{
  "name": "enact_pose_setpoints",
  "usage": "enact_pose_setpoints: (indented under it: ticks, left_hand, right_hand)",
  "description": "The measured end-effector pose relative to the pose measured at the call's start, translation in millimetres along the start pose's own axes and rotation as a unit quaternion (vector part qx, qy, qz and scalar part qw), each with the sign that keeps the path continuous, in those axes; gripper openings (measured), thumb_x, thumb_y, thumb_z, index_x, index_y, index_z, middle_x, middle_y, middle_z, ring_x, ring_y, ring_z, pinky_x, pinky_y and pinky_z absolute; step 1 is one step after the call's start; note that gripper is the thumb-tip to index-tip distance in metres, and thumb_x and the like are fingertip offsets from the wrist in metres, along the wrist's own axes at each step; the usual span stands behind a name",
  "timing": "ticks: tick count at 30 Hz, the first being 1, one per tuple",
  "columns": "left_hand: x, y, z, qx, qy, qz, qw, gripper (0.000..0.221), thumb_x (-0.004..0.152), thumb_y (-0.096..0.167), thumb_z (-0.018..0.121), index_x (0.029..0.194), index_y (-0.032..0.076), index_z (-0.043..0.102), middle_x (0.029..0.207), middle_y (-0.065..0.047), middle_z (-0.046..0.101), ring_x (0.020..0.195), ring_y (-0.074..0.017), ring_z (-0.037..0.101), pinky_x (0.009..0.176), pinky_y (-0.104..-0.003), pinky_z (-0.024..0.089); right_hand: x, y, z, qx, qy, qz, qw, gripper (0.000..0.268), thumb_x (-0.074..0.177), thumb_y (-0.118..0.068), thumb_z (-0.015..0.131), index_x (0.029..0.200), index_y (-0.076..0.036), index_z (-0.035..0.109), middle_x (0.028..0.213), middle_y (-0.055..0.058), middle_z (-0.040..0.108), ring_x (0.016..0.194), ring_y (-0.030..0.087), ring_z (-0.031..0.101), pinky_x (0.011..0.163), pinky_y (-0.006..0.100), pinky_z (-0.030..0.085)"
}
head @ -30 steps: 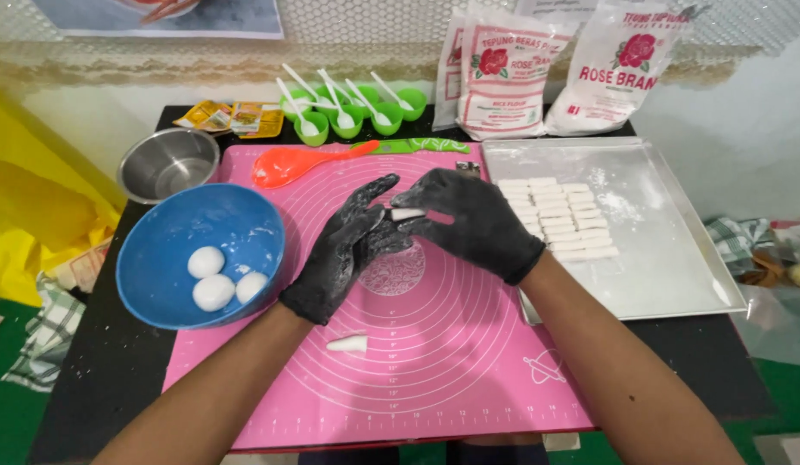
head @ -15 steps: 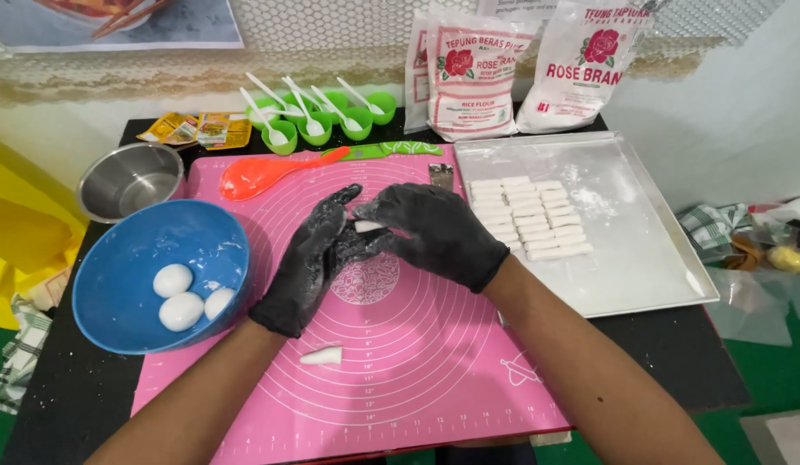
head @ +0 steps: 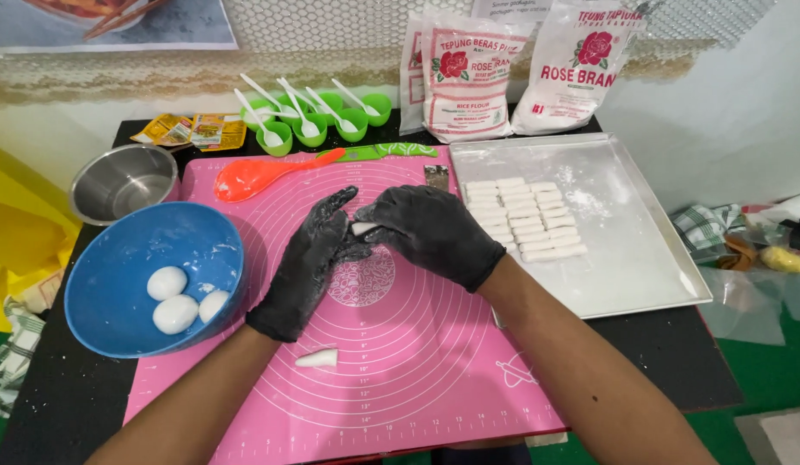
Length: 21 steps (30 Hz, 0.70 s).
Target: A person wearing black gloves shapes small pieces of white dough into cylinders, uses a small wooden tool to mark or brush them, and arranges them on a metal tray.
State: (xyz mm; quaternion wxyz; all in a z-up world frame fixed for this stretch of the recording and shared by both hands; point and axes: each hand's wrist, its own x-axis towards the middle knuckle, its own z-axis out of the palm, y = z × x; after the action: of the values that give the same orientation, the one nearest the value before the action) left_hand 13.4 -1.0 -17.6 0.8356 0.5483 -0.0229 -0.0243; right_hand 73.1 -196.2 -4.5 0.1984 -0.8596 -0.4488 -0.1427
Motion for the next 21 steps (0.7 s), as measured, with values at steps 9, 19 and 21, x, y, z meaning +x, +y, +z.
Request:
enact_pose_setpoints:
  ticks: [9,19,21]
  left_hand:
    - [-3,3,3,-0.045,0.004,-0.005,0.999,0.051,0.099,0.024,0.057,0.146,0.006,0.051,0.108,-0.025,0.073,0.102,-0.0370,0.074,0.084,-0.050,0.063]
    - [-1,-7,-4,-0.035,0.036,-0.015,0.999,0.050,0.099,0.025,0.058,0.146,0.008,0.052,0.109,-0.024,0.074,0.098,-0.0309,0.075,0.085,-0.046,0.063]
    - [4,-18,-14,-0.010,0.001,-0.004,1.000,0.054,0.099,0.031,0.058,0.148,0.010,0.048,0.112,-0.027,0.073,0.101,-0.0369,0.074,0.083,-0.047,0.062]
  right_hand:
    - [4,-6,-4,0.094,0.017,0.020,0.995,0.029,0.098,-0.037,0.070,0.117,-0.015,0.072,0.112,0.009,0.071,0.112,0.034,0.068,0.092,0.048,0.056]
    - [6,-10,-24,0.057,-0.044,0.033,0.997,0.029,0.099,-0.044,0.067,0.115,-0.022,0.074,0.114,0.002,0.073,0.113,0.026,0.069,0.091,0.045,0.057]
    - [11,-20,-44,0.126,-0.011,0.049,0.991,0.027,0.092,-0.031,0.076,0.114,-0.016,0.077,0.105,0.007,0.077,0.101,0.030,0.074,0.088,0.044,0.059]
